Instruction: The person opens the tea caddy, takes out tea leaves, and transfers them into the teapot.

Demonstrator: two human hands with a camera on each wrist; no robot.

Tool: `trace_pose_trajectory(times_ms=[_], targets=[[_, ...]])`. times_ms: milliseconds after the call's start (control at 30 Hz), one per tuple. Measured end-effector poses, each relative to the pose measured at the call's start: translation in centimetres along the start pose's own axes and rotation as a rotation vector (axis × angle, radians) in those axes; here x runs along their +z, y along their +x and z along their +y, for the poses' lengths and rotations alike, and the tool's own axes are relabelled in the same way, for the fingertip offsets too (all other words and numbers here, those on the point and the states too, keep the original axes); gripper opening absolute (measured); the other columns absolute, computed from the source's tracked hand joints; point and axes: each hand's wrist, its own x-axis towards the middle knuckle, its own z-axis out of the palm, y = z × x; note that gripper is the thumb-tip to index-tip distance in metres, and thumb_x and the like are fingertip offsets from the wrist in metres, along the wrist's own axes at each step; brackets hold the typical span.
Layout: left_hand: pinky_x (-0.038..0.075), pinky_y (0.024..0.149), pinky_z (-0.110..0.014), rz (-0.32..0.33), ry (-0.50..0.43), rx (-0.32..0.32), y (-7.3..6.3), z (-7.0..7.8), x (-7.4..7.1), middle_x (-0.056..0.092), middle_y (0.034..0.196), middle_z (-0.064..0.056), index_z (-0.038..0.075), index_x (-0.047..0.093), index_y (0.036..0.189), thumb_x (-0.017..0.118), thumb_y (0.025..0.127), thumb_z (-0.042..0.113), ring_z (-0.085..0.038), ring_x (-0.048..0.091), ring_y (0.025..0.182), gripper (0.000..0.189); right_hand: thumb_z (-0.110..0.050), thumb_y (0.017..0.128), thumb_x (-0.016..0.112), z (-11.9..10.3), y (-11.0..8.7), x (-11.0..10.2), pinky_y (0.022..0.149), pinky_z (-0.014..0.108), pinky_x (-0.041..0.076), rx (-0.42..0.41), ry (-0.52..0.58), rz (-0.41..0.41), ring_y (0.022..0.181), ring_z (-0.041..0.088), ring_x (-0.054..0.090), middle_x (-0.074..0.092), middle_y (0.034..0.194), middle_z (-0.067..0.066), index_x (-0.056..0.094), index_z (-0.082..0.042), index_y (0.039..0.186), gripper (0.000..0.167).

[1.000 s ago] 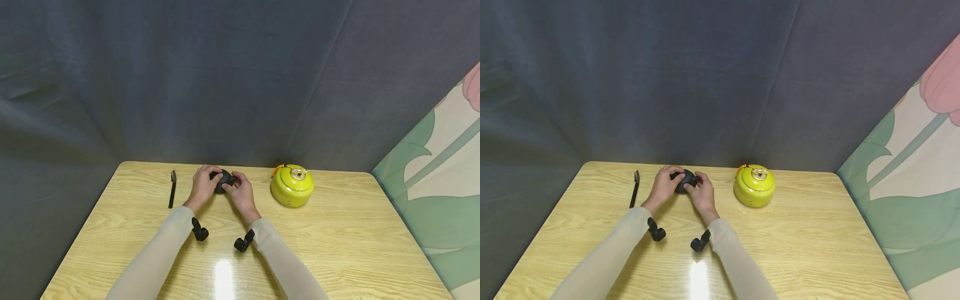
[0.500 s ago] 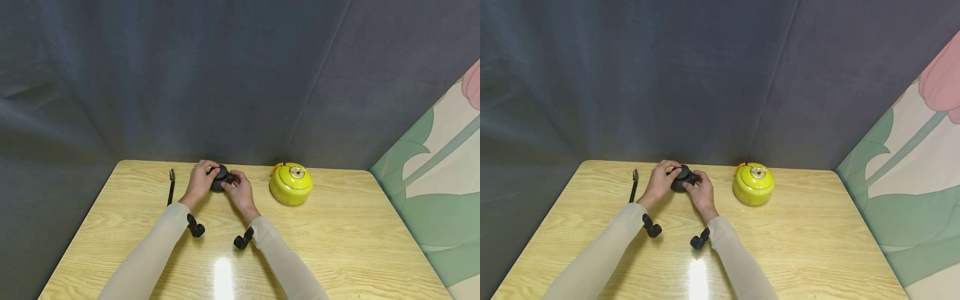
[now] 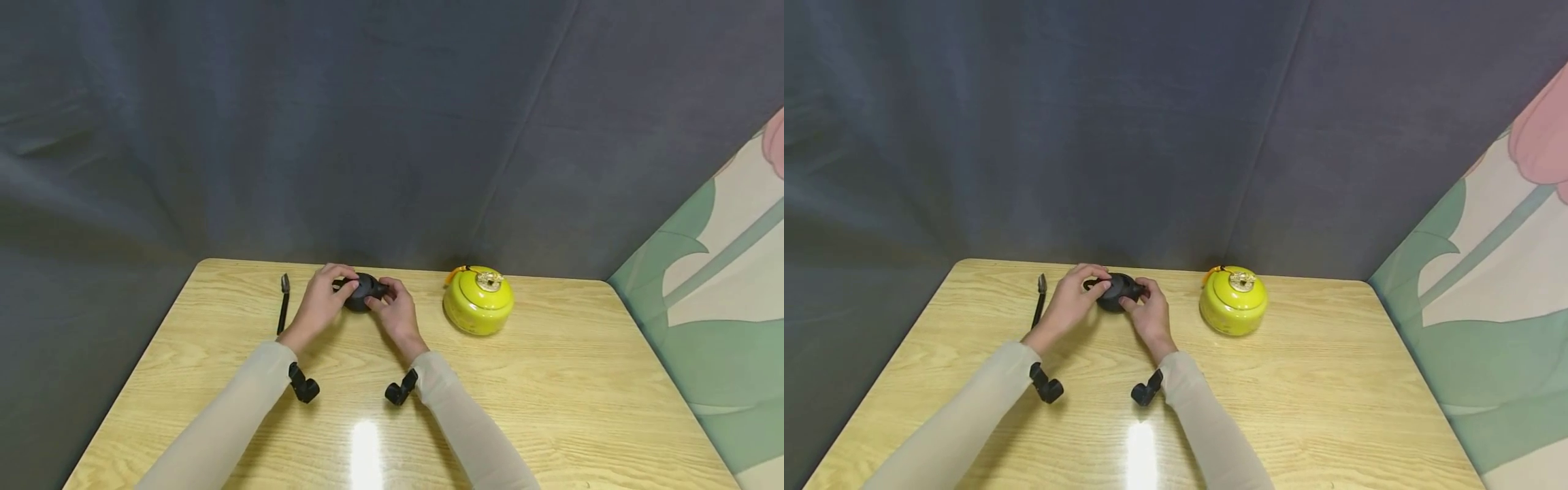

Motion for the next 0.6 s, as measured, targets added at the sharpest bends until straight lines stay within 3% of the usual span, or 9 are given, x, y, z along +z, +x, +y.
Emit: trace_pose_trajectory(times_ms=[333,600], targets=[[0.045,0.12,-0.058,-0.062,0.045,0.001,-3.2,-0.6,0.1,0.066,0.141,-0.009,0.011,0.076,0.119,0.069,0.106,0.02,-0.036,0.054,0.142,0.018,-0.002,0.096,0.077,0.1,0.0,-0.1,0.122,0.048,0.047,-0.025,0.001,-0.005,0.144,0.04,0.058,0.061,0.147,0.024,0.059,0.002,0.144,0.052],[0.047,0.116,-0.056,-0.106,0.124,0.026,-5.3,-1.9,1.2,0.068,0.136,-0.006,0.013,0.076,0.116,0.07,0.104,0.02,-0.032,0.058,0.134,0.015,-0.005,0.095,0.079,0.1,0.0,-0.2,0.121,0.049,0.048,-0.02,-0.02,-0.004,0.143,0.04,0.058,0.061,0.149,0.022,0.059,0.0,0.144,0.053]])
